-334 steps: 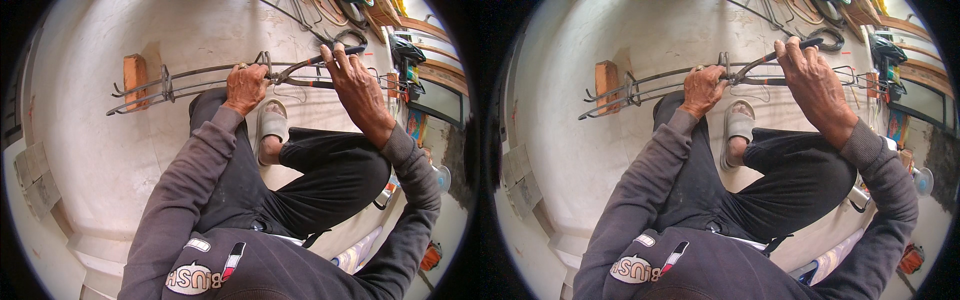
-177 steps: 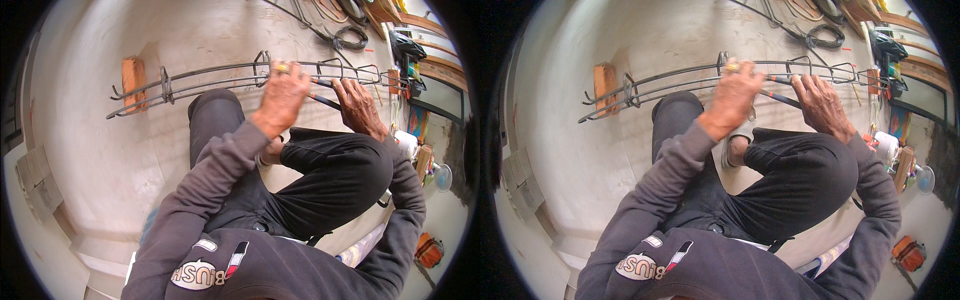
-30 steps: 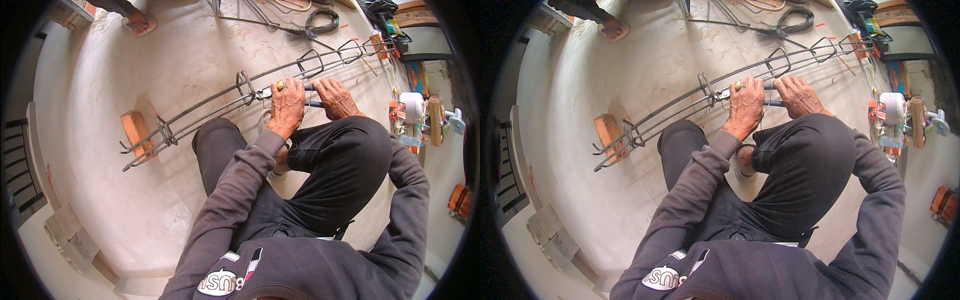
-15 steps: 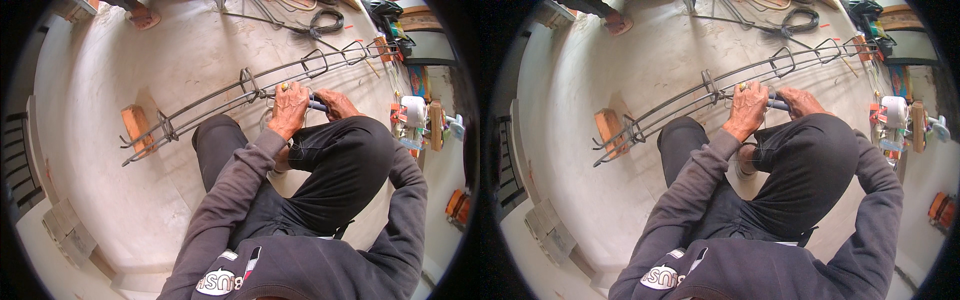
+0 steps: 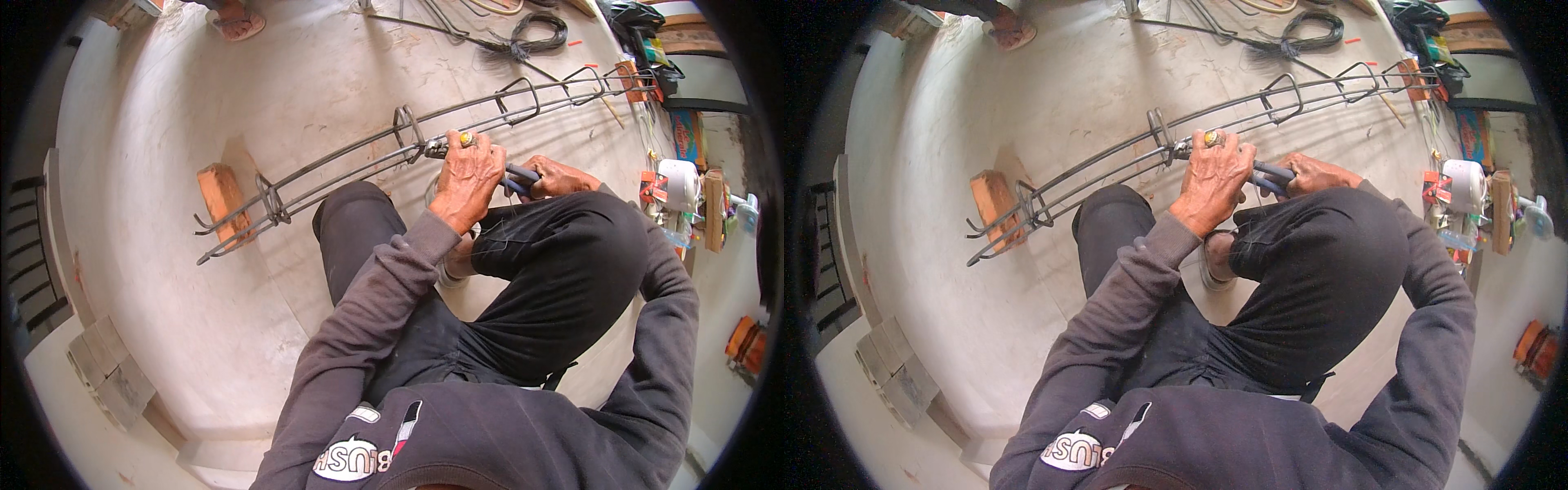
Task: The person sits on the floor and assembles a metal frame by wrapping wire around the joints of metal rods. They use pliers to twist and tighten the wire at multiple connection points along the frame.
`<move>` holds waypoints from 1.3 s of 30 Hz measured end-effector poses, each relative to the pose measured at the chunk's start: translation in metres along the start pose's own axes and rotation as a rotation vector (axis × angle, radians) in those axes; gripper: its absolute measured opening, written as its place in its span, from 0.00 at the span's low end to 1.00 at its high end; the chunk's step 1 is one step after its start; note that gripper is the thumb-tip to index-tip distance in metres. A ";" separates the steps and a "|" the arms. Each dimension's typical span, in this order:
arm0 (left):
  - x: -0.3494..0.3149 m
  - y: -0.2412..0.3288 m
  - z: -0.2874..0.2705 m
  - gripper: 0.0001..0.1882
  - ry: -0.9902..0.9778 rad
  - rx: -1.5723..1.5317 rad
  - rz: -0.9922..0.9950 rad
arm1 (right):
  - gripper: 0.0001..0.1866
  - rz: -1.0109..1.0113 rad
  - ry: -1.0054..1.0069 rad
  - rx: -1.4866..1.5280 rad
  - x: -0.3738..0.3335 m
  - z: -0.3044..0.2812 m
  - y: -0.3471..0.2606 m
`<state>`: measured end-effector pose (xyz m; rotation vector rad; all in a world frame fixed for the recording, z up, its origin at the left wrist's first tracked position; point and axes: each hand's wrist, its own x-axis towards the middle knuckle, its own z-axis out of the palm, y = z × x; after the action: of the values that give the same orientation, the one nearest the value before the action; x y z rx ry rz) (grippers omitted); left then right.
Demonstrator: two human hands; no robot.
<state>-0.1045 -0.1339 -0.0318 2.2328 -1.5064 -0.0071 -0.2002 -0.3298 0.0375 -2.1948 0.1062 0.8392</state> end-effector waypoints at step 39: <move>-0.001 -0.005 0.018 0.27 0.214 0.033 0.033 | 0.15 0.382 0.011 0.122 0.005 -0.016 -0.037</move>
<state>-0.1046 -0.1383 -0.0501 2.1559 -1.4362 0.2612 -0.1761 -0.3145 0.0658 -2.0937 0.5823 0.9984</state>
